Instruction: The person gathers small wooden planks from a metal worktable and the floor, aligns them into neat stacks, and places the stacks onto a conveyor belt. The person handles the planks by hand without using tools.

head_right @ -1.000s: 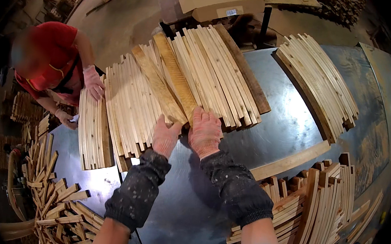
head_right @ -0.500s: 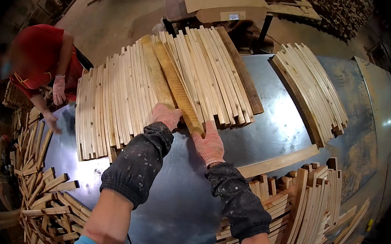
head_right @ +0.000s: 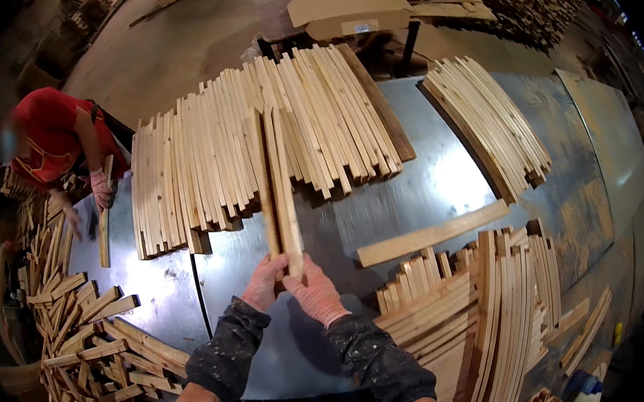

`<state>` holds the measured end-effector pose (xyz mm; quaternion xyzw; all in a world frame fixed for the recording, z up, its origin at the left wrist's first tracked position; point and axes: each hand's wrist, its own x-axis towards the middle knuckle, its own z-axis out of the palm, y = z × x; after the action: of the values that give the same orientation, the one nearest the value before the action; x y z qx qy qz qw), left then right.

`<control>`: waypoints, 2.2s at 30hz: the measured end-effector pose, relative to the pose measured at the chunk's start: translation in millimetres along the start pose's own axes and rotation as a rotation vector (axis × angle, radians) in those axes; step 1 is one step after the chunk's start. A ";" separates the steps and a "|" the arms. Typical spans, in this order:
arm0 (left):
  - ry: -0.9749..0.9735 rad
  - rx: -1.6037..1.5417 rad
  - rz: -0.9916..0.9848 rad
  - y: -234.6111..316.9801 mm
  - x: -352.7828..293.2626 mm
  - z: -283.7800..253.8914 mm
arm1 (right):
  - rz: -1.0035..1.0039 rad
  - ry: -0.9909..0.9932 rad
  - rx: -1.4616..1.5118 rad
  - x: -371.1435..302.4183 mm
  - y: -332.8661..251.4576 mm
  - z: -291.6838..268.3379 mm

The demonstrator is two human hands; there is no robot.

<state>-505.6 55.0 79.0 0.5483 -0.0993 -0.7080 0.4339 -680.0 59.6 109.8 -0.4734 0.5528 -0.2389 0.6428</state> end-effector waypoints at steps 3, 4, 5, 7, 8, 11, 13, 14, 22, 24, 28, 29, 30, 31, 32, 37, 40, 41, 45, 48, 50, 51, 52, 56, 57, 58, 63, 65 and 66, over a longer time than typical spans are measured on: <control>0.017 -0.205 0.045 -16.7 -27.2 5.8 | -0.079 0.094 -0.196 -32.5 15.7 33.0; 0.032 -0.100 0.064 -15.3 -34.7 5.5 | -0.072 0.153 -0.240 -42.6 17.9 39.7; 0.002 -0.010 0.053 -12.4 -44.0 1.9 | -0.146 0.174 -0.344 -53.8 18.9 46.4; -0.061 0.150 0.043 -12.2 -60.7 -1.0 | -0.040 0.159 -0.380 -67.8 15.1 56.2; -0.091 0.214 0.089 -11.9 -71.5 -4.5 | -0.088 0.185 -0.322 -86.7 13.0 57.9; -0.155 0.188 0.054 -18.8 -102.4 -13.5 | -0.074 0.176 -0.286 -120.5 -2.3 57.8; -0.104 0.229 0.083 -26.6 -127.1 -18.6 | 0.018 0.006 -0.279 -140.4 -11.1 46.9; -0.152 0.218 0.088 -33.2 -139.9 -18.4 | 0.080 -0.099 -0.287 -149.5 -12.7 37.3; -0.372 -0.045 0.173 -198.1 -255.1 46.4 | -0.021 0.665 -0.453 -225.7 -16.8 2.4; -0.363 0.376 0.263 -222.3 -260.7 68.5 | 0.031 0.757 -0.378 -253.1 -6.0 -29.8; -0.752 0.606 0.002 -220.4 -282.8 97.3 | 0.047 0.831 -0.429 -311.8 17.8 -73.6; -0.904 0.578 -0.125 -211.9 -284.4 100.6 | 0.050 0.869 -0.434 -327.3 21.9 -80.0; -1.089 0.481 -0.221 -204.7 -287.0 101.6 | 0.066 0.920 -0.434 -348.9 27.1 -84.5; -1.121 0.630 -0.250 -198.0 -285.9 102.6 | 0.111 0.962 -0.368 -369.6 31.8 -87.5; -1.084 0.631 -0.273 -192.8 -288.4 97.0 | 0.157 1.017 -0.299 -387.5 35.9 -89.5; -0.867 0.720 -0.187 -180.7 -266.7 56.1 | 0.236 1.360 -0.217 -488.3 61.1 -104.8; -0.737 0.694 -0.187 -181.3 -251.9 22.4 | 0.258 1.487 -0.326 -558.7 81.5 -122.9; -0.703 0.717 -0.210 -182.4 -248.5 11.9 | 0.378 1.497 -0.373 -583.5 89.1 -134.2; -0.529 0.737 -0.240 -194.9 -255.4 -28.2 | 0.644 1.556 -0.212 -670.0 136.4 -182.9; -0.405 0.686 -0.288 -207.5 -274.3 -47.1 | 0.756 1.718 -0.355 -716.2 198.7 -221.5; -0.376 0.665 -0.261 -218.6 -290.1 -48.9 | 0.767 1.681 -0.199 -749.3 241.4 -254.3; -0.338 0.691 -0.307 -222.0 -295.7 -46.6 | 0.833 1.617 -0.263 -761.2 261.5 -272.0; -0.316 0.704 -0.349 -226.5 -301.4 -42.4 | 0.834 1.689 -0.222 -777.7 279.8 -283.4; -0.397 0.835 -0.288 -260.5 -324.9 -16.3 | 1.052 1.598 -0.477 -819.6 316.8 -324.9; -0.348 0.844 -0.256 -271.9 -331.3 -11.4 | 1.107 1.513 -0.501 -826.0 319.6 -327.3; -0.307 0.895 -0.221 -284.1 -334.0 -4.6 | 1.240 1.403 -0.612 -827.6 321.2 -326.8; -0.308 0.905 -0.182 -324.8 -344.6 11.2 | 1.219 1.335 -0.691 -822.5 318.4 -321.9; -0.285 0.917 -0.244 -331.6 -347.5 12.9 | 1.248 1.323 -0.670 -821.7 317.6 -326.2; -0.278 0.870 -0.243 -332.2 -347.6 12.9 | 1.257 1.323 -0.703 -821.7 316.9 -330.9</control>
<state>-677.0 502.6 119.0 0.5867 -0.3788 -0.7132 0.0606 -1284.2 766.7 251.1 -0.0275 0.9931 0.1085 0.0350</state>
